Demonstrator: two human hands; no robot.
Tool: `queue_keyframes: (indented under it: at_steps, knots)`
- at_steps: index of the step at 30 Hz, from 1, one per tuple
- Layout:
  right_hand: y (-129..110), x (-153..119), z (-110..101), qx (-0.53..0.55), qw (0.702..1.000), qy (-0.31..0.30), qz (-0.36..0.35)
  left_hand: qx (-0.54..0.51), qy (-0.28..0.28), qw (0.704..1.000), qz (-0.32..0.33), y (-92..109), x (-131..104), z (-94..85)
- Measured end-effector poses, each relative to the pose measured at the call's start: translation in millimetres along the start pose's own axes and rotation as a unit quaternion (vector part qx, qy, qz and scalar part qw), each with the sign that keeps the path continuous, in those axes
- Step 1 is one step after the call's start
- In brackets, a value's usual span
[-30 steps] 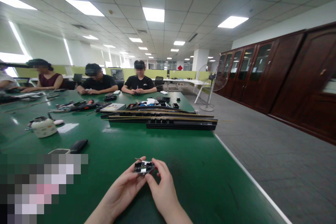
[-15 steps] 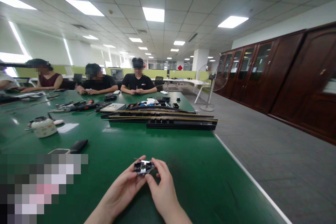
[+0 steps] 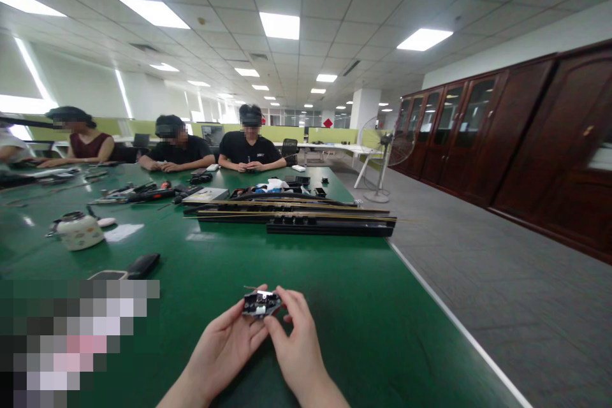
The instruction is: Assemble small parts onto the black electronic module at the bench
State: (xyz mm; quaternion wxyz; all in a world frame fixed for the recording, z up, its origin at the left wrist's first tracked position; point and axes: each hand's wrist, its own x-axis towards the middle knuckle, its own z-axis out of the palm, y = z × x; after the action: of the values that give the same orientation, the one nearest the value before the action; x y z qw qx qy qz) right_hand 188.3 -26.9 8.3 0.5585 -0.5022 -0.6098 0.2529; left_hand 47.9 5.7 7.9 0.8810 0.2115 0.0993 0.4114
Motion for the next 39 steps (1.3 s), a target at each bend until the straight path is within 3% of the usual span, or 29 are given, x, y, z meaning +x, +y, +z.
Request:
queue_keyframes:
  at_steps: [9, 26, 39]
  knots:
    - [-1, 0, -2, -0.009, 1.000, -0.012, 0.011, 0.005, -0.036, 0.999, -0.012, -4, -5, 8.9]
    - [-4, -2, -1, -0.031, 0.999, -0.040, -0.010, -0.028, -0.015, 0.999, -0.023, -4, -4, 10.8]
    - [-8, -3, -1, -0.059, 0.997, -0.047, -0.025, -0.026, 0.040, 0.999, -0.023, -6, 0, 7.3]
